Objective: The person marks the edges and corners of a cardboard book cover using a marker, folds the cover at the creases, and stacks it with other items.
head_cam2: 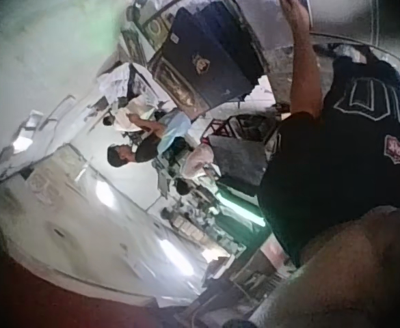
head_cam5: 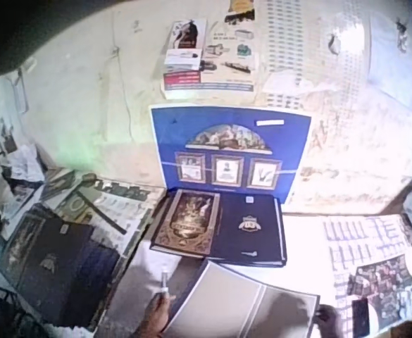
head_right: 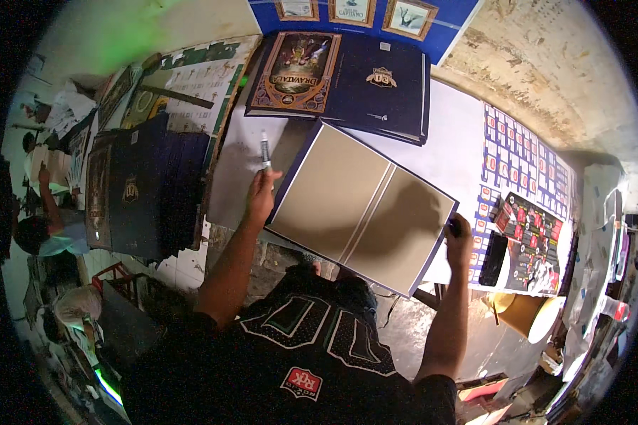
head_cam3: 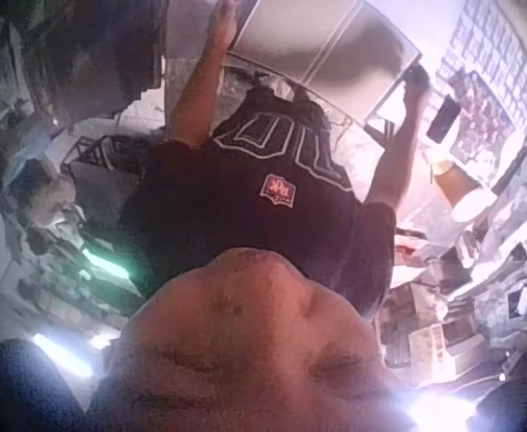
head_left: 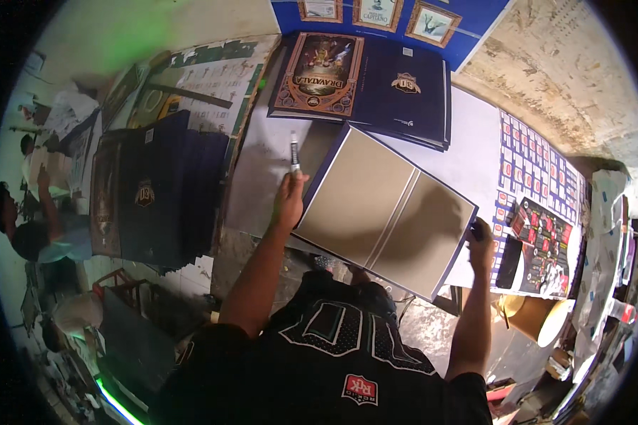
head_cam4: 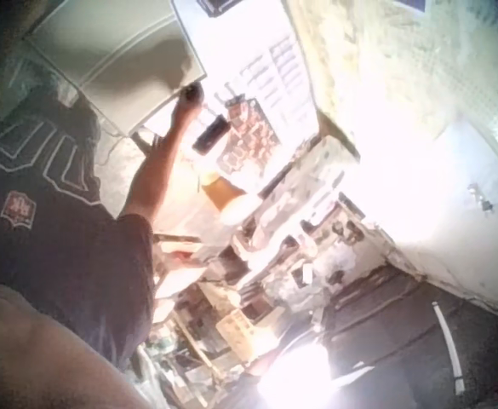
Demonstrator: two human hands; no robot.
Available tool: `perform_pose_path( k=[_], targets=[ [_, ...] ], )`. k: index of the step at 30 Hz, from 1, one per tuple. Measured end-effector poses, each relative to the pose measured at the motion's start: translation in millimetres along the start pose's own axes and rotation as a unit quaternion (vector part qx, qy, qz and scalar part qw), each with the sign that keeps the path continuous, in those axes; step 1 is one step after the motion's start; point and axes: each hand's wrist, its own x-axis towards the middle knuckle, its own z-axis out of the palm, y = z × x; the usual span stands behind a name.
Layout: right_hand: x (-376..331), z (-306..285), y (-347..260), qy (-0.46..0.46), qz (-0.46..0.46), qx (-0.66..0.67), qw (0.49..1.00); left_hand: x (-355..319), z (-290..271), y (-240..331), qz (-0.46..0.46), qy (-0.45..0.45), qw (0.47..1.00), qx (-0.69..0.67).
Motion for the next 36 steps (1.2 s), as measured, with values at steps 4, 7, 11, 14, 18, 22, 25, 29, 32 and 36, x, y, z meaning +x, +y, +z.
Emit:
perform_pose_path(
  k=[4,7,11,14,18,22,25,29,32,36],
  targets=[
    [0.2,48.2,-14.1,-0.055,-0.107,-0.091,0.989,-2.9,15.7,12.3,-0.073,-0.074,0.994,-0.023],
    [2.9,55.8,-16.3,-0.12,-0.105,0.021,0.987,-17.6,-18.4,-48.5,-0.03,0.001,0.996,0.087],
    [-4.9,61.6,-48.8,-0.124,-0.097,-0.005,0.987,-41.0,-53.2,-52.7,-0.216,0.054,0.974,0.035],
    [18.7,46.2,-35.3,0.017,-0.054,-0.03,0.998,-50.6,-80.6,-66.3,-0.167,0.07,0.98,0.077],
    [70.5,-19.4,-48.6,0.156,-0.023,-0.191,0.969,-51.7,-75.7,-50.7,-0.137,0.043,0.978,0.152],
    [66.3,-33.0,-35.8,0.143,-0.167,-0.385,0.896,-48.5,-45.1,-2.6,-0.089,0.048,0.982,0.157],
    [7.4,-37.3,-35.5,0.172,-0.058,-0.149,0.972,-46.3,-35.8,14.5,-0.08,0.0,0.988,0.13],
    [-135.1,-0.3,52.9,0.081,0.227,0.104,0.965,-39.6,-22.8,4.9,-0.058,-0.031,0.994,0.087],
    [-214.4,54.2,22.7,0.047,0.33,0.25,0.909,-30.4,-32.0,-27.1,0.022,-0.054,0.992,0.108],
    [-229.4,96.2,1.3,0.119,0.355,0.42,0.827,-29.6,-13.4,-23.7,-0.004,-0.131,0.983,0.125]
  ],
)
